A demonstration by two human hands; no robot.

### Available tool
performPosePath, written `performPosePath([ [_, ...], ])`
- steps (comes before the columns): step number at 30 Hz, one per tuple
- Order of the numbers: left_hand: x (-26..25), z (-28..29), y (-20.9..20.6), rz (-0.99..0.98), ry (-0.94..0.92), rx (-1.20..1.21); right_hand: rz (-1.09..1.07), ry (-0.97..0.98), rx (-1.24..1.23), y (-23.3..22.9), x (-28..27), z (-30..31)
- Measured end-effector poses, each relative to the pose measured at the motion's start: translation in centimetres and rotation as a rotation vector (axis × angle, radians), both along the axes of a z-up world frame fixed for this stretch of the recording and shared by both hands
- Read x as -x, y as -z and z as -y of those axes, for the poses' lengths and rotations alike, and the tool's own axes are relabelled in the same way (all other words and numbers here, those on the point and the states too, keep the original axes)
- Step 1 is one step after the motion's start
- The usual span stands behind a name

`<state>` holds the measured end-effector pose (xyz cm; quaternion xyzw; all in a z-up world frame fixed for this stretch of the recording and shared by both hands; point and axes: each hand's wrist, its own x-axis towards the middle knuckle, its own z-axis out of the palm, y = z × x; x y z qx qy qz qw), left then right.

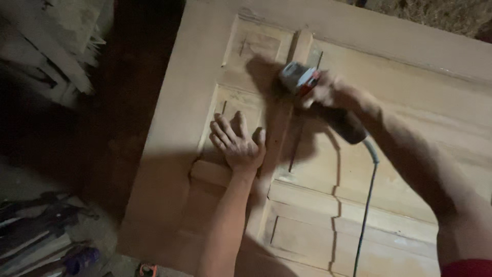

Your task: The person uses an orbital sander to smooth the surface of a wooden door. They move the sander across the flat panels and edges, occasionally adjusting the sanding pad. The person continues sanding different sections of the door throughout the clip.

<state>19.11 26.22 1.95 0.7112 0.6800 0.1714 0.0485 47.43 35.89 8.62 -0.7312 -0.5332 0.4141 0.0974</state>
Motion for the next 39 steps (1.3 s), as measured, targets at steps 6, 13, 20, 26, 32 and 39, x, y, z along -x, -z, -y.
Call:
performPosePath([
  [6,0.3,-0.7,0.3,-0.029,0.02,0.356,0.095,-0.008,-0.032,2.1,-4.9,-4.9],
  [13,0.6,0.4,2.0,-0.017,0.044,0.117,0.193,-0.01,-0.072,5.8,-10.6,-8.3],
  [20,0.7,-0.2,2.5,-0.036,0.046,0.208,0.054,0.014,-0.178,5.8,-10.1,-10.2],
  [26,0.2,-0.6,1.1,-0.052,0.014,0.375,0.221,0.167,0.112,-1.3,-7.6,-8.2],
  [32,0.5,-0.4,0.7,-0.016,0.031,0.25,0.078,0.059,0.008,-0.3,-3.4,-5.3],
  [39,0.0,0.2,0.8,-0.102,0.004,0.148,-0.209,0.319,-0.011,-1.8,0.0,5.2],
])
